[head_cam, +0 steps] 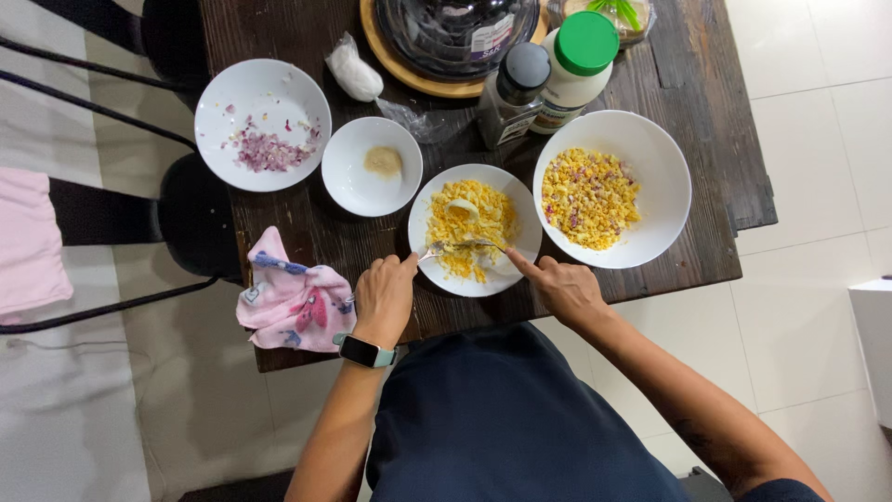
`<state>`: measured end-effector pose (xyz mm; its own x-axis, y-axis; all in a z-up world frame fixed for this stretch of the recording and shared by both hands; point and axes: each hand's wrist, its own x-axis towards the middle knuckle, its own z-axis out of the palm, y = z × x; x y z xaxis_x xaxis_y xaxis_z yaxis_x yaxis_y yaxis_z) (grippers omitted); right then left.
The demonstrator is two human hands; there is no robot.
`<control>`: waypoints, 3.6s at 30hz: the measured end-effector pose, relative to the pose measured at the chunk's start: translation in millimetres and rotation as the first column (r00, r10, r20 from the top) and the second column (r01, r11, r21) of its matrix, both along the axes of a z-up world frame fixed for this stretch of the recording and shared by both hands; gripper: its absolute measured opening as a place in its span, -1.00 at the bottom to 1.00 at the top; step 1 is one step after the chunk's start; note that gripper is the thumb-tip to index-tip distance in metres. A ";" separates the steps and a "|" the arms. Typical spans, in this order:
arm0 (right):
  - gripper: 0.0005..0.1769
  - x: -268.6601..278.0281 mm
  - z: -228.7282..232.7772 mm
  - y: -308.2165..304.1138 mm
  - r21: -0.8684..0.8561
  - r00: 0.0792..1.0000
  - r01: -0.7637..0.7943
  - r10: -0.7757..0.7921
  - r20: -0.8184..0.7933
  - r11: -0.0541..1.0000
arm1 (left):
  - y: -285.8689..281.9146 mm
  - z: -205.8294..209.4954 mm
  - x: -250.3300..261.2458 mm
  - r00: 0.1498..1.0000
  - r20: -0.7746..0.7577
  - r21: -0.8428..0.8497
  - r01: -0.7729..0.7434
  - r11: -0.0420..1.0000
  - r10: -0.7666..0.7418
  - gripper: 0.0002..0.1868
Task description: The person mashes chopped eggs on a plate using a fork and spoon, unwraps a small plastic pouch by hand, and grinds pepper over the plate with a pepper grinder.
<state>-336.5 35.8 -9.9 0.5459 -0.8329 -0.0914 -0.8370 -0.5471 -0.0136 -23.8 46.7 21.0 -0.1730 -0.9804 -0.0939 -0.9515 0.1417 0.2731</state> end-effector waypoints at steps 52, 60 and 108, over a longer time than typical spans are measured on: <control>-0.15 59.5 -27.9 30.6 0.220 0.916 0.328 -0.367 0.163 0.918 | 4.7 -8.0 -2.4 0.999 0.034 -0.054 0.000 0.999 0.002 -0.58; -0.11 66.6 -31.7 23.0 0.200 0.922 0.333 -0.363 0.137 0.921 | 11.2 -10.5 3.0 1.000 0.027 -0.025 -0.014 1.000 0.014 -0.61; -0.35 23.1 -7.0 49.3 0.001 0.826 0.493 -0.469 0.312 0.870 | -35.3 0.5 -12.9 1.000 0.024 -0.192 0.023 0.981 -0.018 -0.58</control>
<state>-313.4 85.2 -16.9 0.0650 -0.9945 0.0826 -0.9578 -0.0854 -0.2745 -36.7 11.5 21.5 -0.1932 -0.9768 0.0922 -0.9534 0.2091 0.2173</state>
